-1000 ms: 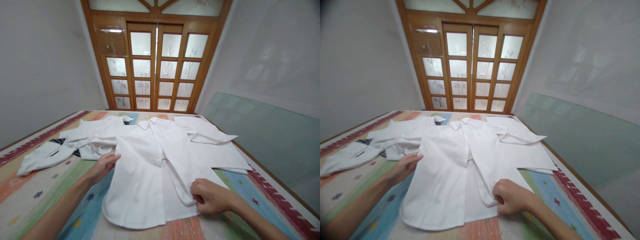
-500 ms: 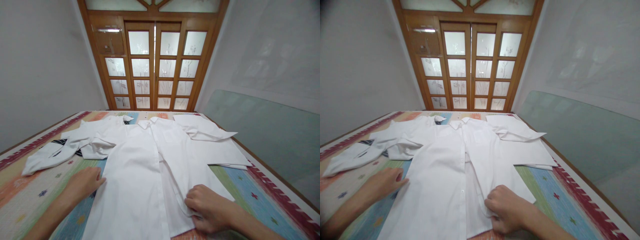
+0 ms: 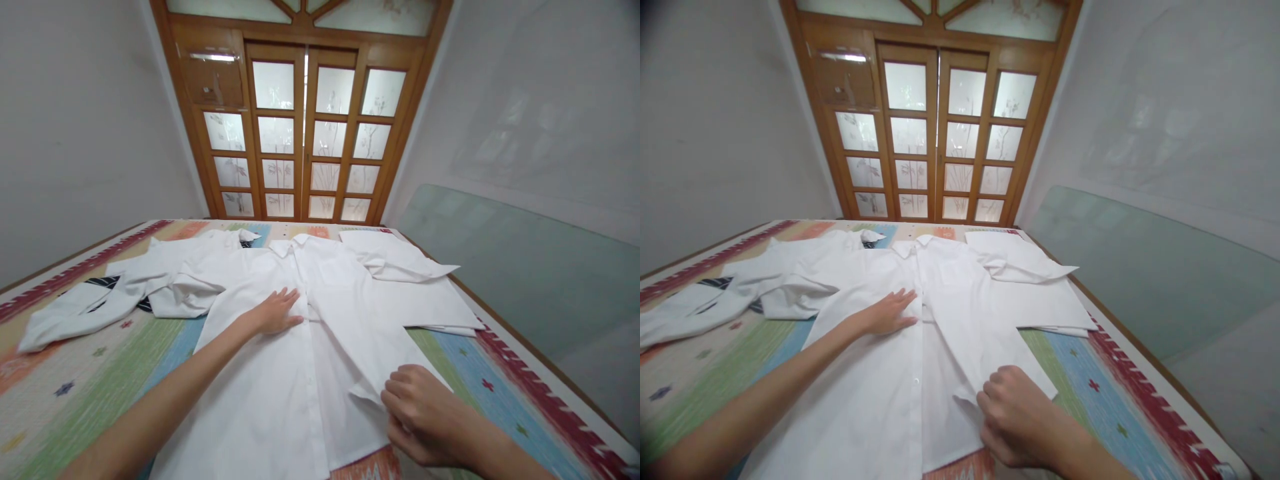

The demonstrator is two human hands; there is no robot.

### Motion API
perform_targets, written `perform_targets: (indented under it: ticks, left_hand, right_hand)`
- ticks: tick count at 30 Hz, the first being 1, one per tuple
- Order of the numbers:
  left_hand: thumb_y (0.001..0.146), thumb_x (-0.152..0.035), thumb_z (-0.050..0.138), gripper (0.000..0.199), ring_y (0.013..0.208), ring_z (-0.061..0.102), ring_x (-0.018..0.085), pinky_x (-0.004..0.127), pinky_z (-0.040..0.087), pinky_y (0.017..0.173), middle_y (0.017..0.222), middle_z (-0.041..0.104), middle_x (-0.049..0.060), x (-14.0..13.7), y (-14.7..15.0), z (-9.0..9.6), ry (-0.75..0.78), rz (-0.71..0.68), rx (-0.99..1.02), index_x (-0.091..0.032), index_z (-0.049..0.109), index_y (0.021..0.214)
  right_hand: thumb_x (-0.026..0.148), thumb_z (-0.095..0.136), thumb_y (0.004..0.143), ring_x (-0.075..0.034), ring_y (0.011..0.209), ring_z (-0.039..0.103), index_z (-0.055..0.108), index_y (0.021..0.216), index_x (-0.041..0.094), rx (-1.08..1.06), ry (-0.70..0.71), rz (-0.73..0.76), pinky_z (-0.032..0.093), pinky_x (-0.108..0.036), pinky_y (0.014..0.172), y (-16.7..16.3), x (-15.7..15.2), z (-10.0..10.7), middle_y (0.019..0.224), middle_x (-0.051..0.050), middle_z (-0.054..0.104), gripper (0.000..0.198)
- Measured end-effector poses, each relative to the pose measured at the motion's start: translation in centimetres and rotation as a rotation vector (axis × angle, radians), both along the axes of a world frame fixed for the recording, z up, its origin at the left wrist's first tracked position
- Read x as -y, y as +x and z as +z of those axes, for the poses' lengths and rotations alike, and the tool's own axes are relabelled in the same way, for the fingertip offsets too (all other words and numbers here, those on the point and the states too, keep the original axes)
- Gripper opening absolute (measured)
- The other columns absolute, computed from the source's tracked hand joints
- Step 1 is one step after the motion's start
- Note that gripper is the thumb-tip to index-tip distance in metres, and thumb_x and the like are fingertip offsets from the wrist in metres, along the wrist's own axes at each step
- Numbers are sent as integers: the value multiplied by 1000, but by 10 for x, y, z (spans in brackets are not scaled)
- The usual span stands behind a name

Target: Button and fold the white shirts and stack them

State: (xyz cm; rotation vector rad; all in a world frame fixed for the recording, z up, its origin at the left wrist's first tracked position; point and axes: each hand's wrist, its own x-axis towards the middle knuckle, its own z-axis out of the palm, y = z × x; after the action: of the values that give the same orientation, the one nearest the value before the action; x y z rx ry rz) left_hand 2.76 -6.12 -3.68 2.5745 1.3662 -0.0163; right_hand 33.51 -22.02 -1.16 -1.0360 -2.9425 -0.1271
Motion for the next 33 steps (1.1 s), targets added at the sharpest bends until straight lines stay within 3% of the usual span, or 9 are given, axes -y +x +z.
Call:
perform_targets:
  ticks: [4,9,13,15,18,24,27,31,33]
  left_hand:
    - [90,-57,37,73,145,17,39,57,18,112,156,24,18,8,10,-7,-13,92,23,-12,33,147]
    - [81,-43,58,40,117,54,33,47,38,101,121,64,16,9,22,-3,99,237,386,-17,65,110]
    - [86,-45,51,32,74,62,19,30,49,66,88,70,10,-10,42,-5,-368,435,840,-16,64,81]
    - [87,-42,52,30,59,58,14,26,44,53,85,69,10,-19,53,-6,-605,553,998,-14,60,82]
    - [83,-32,60,22,54,56,12,25,43,51,80,64,6,-27,66,-5,-714,688,1153,-13,55,94]
    - [73,-11,65,49,49,46,7,19,36,48,66,54,-5,-36,74,-1,-448,796,1341,-15,46,118]
    - [67,-2,58,44,50,47,7,18,36,49,64,54,-5,-43,62,-5,-288,768,1298,-16,54,108]
    - [68,-4,55,32,52,53,9,21,42,52,72,61,-1,-46,41,-12,-184,723,1122,-17,59,97]
    - [71,-7,54,30,57,57,11,23,45,57,85,65,3,-46,32,-17,-118,712,1025,-17,60,99]
  right_hand:
    - [15,50,79,-15,51,43,48,60,21,-181,144,-53,21,-33,56,27,1,19,55,-3,51,20]
    - [22,47,87,-16,53,43,47,60,23,-440,113,-126,29,-32,55,44,8,24,53,-2,45,27]
    - [31,49,89,-20,58,46,50,61,25,-492,-8,-88,35,-35,60,40,15,15,57,-4,45,28]
    - [30,48,89,-20,58,45,49,60,25,-463,-62,-4,34,-36,60,33,17,13,57,-3,44,29]
    - [23,45,89,-18,57,45,45,58,23,-390,-132,117,32,-35,60,15,20,11,56,-3,45,31]
    - [34,50,90,-16,64,53,54,66,21,-187,-387,152,36,-29,65,-7,18,8,62,-2,55,28]
    - [47,50,91,-19,73,58,60,79,20,-170,-371,-89,40,-29,69,12,0,7,76,-5,62,31]
    - [45,41,95,-26,92,60,60,95,18,-170,-56,-616,43,-34,77,55,-33,-8,99,-14,65,34]
    - [46,40,94,-26,91,62,59,96,17,-152,-58,-763,44,-34,74,71,-45,-20,101,-14,66,34]
